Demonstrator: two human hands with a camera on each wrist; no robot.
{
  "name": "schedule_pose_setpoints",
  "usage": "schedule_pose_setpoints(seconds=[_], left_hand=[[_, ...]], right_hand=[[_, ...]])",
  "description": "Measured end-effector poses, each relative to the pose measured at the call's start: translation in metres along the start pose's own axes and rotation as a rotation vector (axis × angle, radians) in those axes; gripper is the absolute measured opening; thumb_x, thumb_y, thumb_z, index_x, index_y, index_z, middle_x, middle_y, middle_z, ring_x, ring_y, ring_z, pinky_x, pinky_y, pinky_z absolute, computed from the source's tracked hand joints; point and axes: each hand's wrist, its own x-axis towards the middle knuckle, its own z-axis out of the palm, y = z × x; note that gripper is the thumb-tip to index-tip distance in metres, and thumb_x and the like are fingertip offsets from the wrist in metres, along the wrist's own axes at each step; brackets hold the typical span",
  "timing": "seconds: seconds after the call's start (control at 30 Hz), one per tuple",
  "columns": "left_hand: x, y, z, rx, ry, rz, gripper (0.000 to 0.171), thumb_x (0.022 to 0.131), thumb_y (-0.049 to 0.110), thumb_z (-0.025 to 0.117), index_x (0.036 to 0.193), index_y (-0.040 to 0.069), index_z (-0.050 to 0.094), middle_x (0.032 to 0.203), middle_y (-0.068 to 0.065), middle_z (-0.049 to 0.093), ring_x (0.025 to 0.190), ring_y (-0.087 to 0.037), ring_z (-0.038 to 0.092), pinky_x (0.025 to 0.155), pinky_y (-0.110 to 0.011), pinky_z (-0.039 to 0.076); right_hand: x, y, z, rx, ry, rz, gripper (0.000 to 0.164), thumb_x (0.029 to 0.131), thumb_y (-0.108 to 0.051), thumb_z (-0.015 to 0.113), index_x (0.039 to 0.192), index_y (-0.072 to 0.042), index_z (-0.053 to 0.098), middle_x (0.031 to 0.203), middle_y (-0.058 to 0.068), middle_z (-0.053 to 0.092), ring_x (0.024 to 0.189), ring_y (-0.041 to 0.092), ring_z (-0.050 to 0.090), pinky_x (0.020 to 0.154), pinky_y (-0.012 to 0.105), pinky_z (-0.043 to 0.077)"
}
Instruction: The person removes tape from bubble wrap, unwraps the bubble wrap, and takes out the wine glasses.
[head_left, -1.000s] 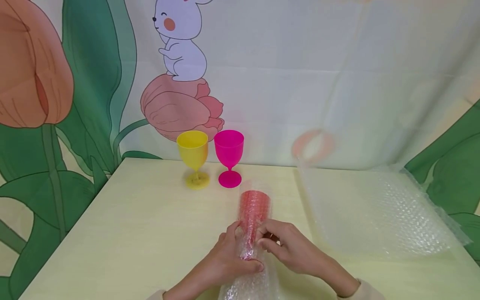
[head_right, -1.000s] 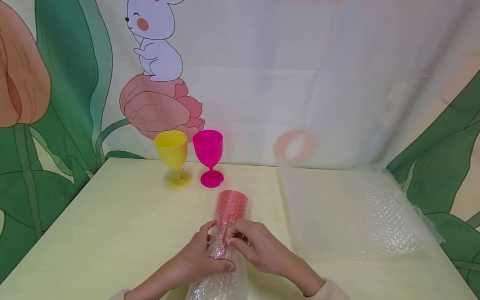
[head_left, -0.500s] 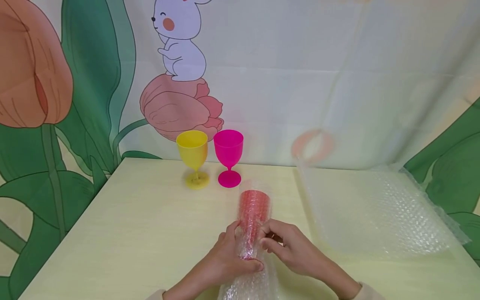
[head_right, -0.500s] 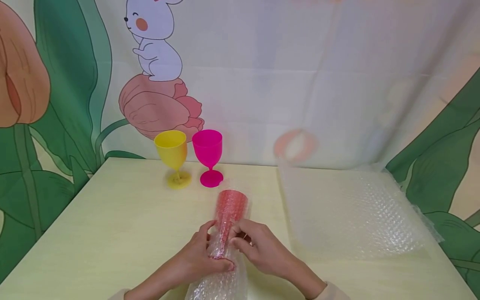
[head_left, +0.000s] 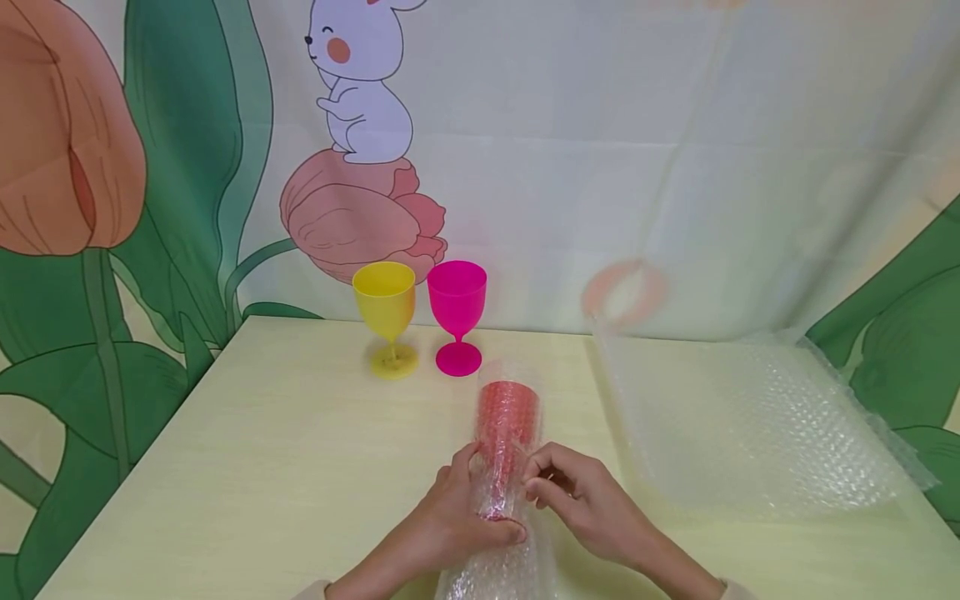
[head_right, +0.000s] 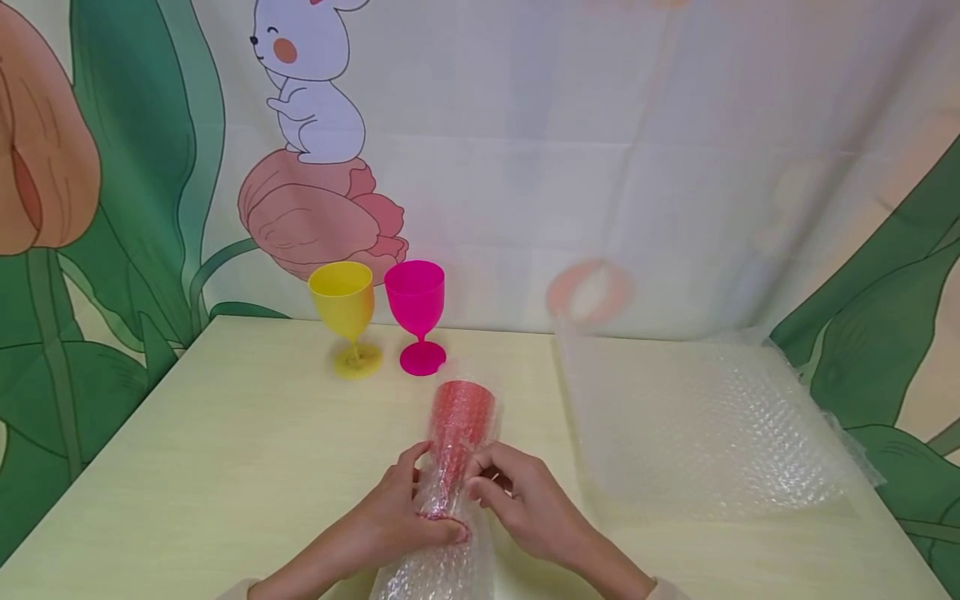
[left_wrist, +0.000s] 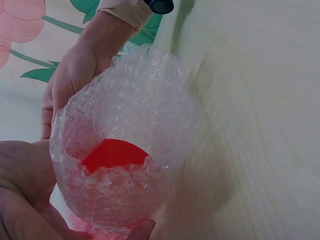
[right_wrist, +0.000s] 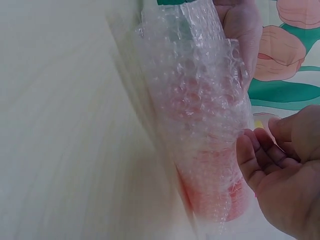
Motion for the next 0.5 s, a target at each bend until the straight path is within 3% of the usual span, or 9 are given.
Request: schedule_pose_setpoints(seconds=[0.5], left_hand=[[-0.0019,-0.0019,0.001,-0.009,0.008,0.043,0.117,0.073,0.038,0.093,0.16,0.005,0.021,0.142,-0.026,0.045,0.118,-0.037,0.056,0.096,-0.061,0.049]], right_hand=[[-0.0068,0.0009,0.0021,0.065,0.027,0.032,0.008,0.104,-0.009,0.06,0.103,-0.002,0.062,0.098,0.012,0.065,0.084,0.025,0.065,0.077,0.032,0.059]])
